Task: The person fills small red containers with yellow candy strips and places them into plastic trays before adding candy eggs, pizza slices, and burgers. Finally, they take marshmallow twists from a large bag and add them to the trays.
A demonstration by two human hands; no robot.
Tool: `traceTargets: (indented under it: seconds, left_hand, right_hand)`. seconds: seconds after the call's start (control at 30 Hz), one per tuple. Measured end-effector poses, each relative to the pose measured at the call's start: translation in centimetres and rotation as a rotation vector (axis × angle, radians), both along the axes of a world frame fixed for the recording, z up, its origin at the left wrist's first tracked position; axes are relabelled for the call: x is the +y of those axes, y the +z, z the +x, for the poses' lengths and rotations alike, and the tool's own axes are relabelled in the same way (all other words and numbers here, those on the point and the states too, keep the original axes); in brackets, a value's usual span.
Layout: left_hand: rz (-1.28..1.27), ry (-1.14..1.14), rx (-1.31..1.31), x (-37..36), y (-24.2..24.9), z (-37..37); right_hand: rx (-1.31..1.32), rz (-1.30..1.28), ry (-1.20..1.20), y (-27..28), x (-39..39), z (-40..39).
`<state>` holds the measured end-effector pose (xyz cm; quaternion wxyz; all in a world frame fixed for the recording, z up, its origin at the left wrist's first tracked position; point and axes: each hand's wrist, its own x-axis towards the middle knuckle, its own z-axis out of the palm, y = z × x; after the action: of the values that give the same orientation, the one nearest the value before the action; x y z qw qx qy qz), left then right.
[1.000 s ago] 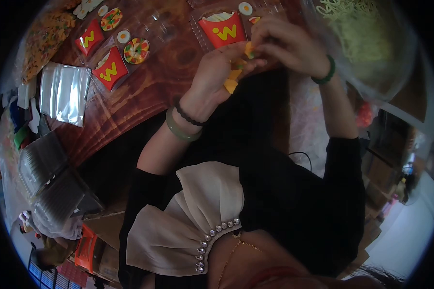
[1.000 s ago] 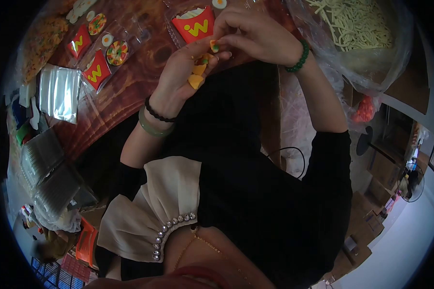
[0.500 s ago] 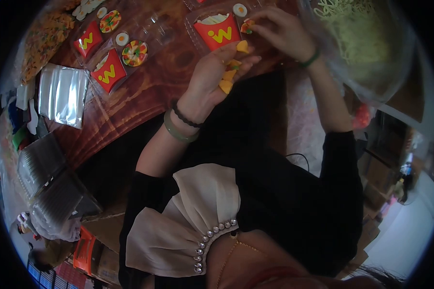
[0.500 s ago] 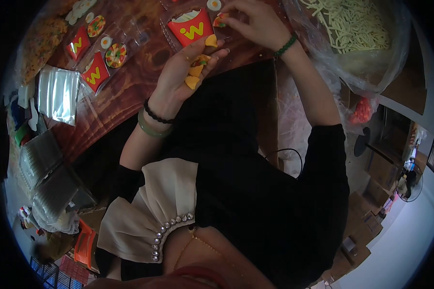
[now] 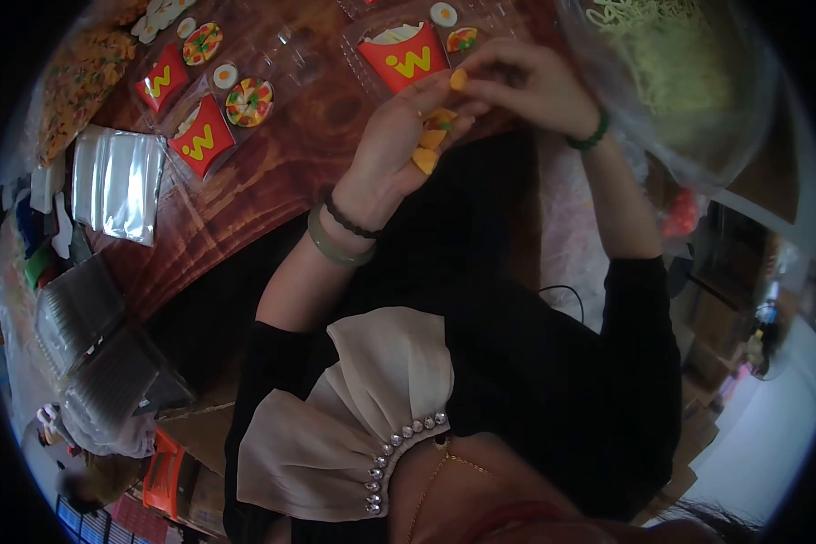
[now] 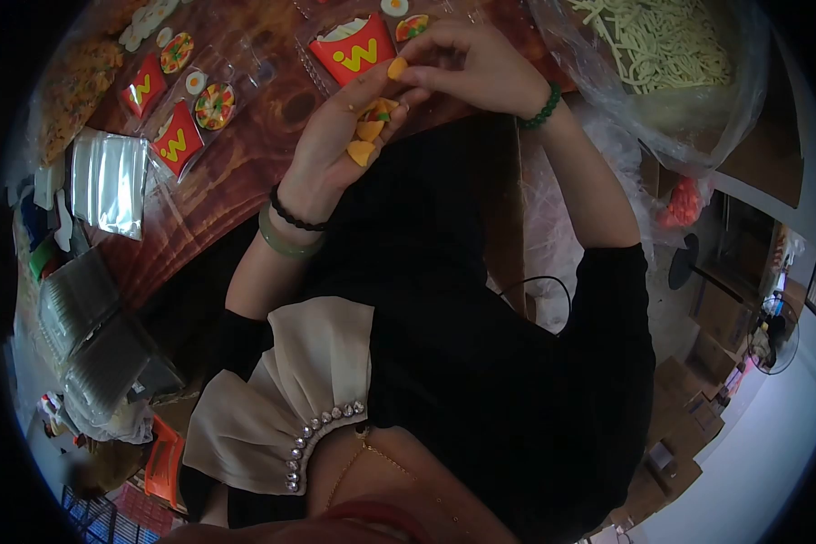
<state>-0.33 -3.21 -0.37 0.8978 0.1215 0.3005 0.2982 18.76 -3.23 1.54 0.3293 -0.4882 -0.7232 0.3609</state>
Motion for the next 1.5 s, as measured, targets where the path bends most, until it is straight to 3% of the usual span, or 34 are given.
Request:
traceTargets:
  seconds: [0.1, 0.17, 0.2, 0.27, 0.37, 0.5, 0.57, 0.67, 0.8, 0.87, 0.97, 1.1, 1.27, 1.37, 1.5]
  left_hand:
    - [0.038, -0.003, 0.015, -0.1, -0.2, 0.4]
    - [-0.004, -0.003, -0.091, -0.4, 0.0, -0.1]
    - [-0.004, -0.002, -0.09, -0.5, 0.1, -0.3]
    - [-0.11, 0.011, -0.067, -0.6, 0.5, -0.4]
    - [-0.175, 0.034, -0.134, -0.5, 0.4, -0.5]
    - [-0.156, 0.039, -0.119, -0.2, 0.2, -0.4]
    - [-0.146, 0.022, -0.147, -0.2, -0.1, -0.3]
    - [-0.181, 0.016, -0.189, -0.2, -0.2, -0.1]
    - [-0.104, -0.008, -0.275, 0.0, 0.1, -0.3]
    - [-0.078, 0.009, -0.225, -0.1, 0.9, -0.1]
    - [-0.057, 0.004, -0.267, 0.0, 1.2, 0.4]
    - [-0.012, -0.007, -0.173, -0.4, 2.1, 0.4]
    - [0.052, -0.035, -0.06, -0.6, 0.5, 0.2]
    - [0.031, -0.022, -0.027, -0.4, -0.1, 0.6]
    - [0.008, -0.035, -0.029, -0.5, -0.2, 0.4]
  right_hand:
    - [0.193, -0.141, 0.078, 0.5, -0.3, 0.0]
    - [-0.034, 0.003, -0.097, 0.6, -0.3, 0.4]
    - [-0.034, 0.003, -0.095, 0.4, -0.1, 0.5]
    - [-0.282, 0.281, -0.089, -0.7, 0.8, 1.0]
    - [-0.399, 0.489, -0.021, -2.9, 1.6, 1.1]
    - [-0.357, 0.47, 0.034, -2.3, 0.9, 0.7]
    - [-0.256, 0.119, -0.079, -1.8, 0.4, 0.6]
    - [-0.358, 0.279, 0.007, -2.8, 1.3, 1.0]
    - [-0.259, 0.297, 0.01, -0.3, 0.5, 0.3]
    - [-0.098, 0.167, 0.173, 0.9, -0.2, -0.3]
    - [-0.075, 0.069, 0.234, 0.8, -0.5, -0.7]
    - [0.024, -0.033, 0.197, 1.2, -0.9, -0.8]
    - [-0.134, 0.128, 0.14, 2.2, -0.7, 0.1]
    - [-0.219, 0.097, 0.07, 3.9, -1.1, -0.8]
    - [-0.142, 0.124, 0.123, 1.7, -0.8, 0.5]
